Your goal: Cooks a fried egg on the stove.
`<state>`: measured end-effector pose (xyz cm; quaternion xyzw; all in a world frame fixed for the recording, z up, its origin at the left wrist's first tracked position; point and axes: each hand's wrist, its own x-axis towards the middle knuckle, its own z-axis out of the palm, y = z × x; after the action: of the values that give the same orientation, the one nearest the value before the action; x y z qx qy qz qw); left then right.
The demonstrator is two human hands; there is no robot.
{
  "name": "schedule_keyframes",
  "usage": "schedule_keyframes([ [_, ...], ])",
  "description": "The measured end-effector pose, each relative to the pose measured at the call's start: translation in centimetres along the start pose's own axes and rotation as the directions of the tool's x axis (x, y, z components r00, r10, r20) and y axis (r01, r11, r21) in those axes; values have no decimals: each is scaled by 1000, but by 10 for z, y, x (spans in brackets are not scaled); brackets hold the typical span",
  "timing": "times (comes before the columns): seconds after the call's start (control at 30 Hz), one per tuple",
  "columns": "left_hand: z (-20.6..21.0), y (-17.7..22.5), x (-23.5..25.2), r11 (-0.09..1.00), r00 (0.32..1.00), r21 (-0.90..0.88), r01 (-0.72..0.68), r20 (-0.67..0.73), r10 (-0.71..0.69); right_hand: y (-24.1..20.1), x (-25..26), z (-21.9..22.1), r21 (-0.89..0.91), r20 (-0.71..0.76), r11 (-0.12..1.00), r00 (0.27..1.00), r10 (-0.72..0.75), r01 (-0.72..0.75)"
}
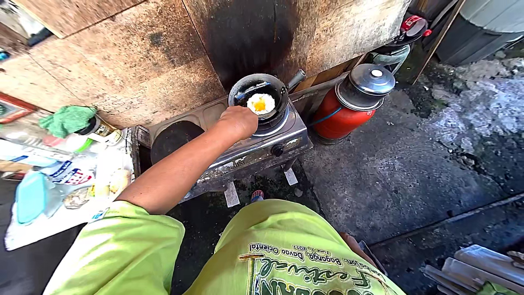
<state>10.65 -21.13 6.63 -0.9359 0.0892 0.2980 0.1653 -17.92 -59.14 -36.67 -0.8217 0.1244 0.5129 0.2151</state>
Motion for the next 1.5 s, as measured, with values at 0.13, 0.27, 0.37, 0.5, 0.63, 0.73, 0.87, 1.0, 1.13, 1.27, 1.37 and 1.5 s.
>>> schedule_keyframes([
  [0.13, 7, -5, 18, 994, 999, -112, -20, -37, 16, -23, -30, -18, -29, 10, 999, 999, 44, -43],
  [0.27, 16, -32, 52, 910, 997, -414, -9, -70, -23, -30, -32, -24, -52, 20, 995, 996, 84, -83],
  [0.37, 17, -52, 54, 724, 993, -684, 86, 3, -115, -31, -29, -25, -49, 13, 995, 996, 84, -83],
  [0.5, 15, -80, 41, 461, 986, -880, 110, 39, -161, -36, -29, -29, -47, 17, 996, 997, 73, -72],
  [0.63, 9, -102, 25, 572, 977, -814, 100, -29, -212, -49, -40, -40, -62, 33, 996, 997, 72, -70],
  [0.73, 4, -111, 13, 776, 972, -621, 104, -101, -212, -52, -41, -46, -75, 40, 995, 997, 70, -67],
  [0.87, 3, -115, 5, 945, 970, -294, 141, -149, -191, -55, -38, -50, -106, 50, 992, 996, 73, -67],
  [1.0, -4, -95, -7, 980, 975, -42, 196, -98, -199, -58, -35, -50, -108, 43, 992, 996, 74, -69],
  [1.13, -16, -73, -12, 985, 988, 77, 157, -24, -155, -54, -27, -42, -87, 24, 995, 998, 57, -55],
  [1.27, -28, -57, -11, 985, 993, 136, 107, 30, -112, -54, -32, -41, -81, 35, 995, 997, 66, -63],
  [1.37, -31, -49, -4, 986, 995, 145, 87, 36, -93, -48, -30, -37, -65, 27, 996, 998, 57, -55],
  [1.5, -25, -38, 11, 994, 998, 93, 55, 2, -55, -45, -30, -34, -42, 29, 998, 998, 55, -53],
])
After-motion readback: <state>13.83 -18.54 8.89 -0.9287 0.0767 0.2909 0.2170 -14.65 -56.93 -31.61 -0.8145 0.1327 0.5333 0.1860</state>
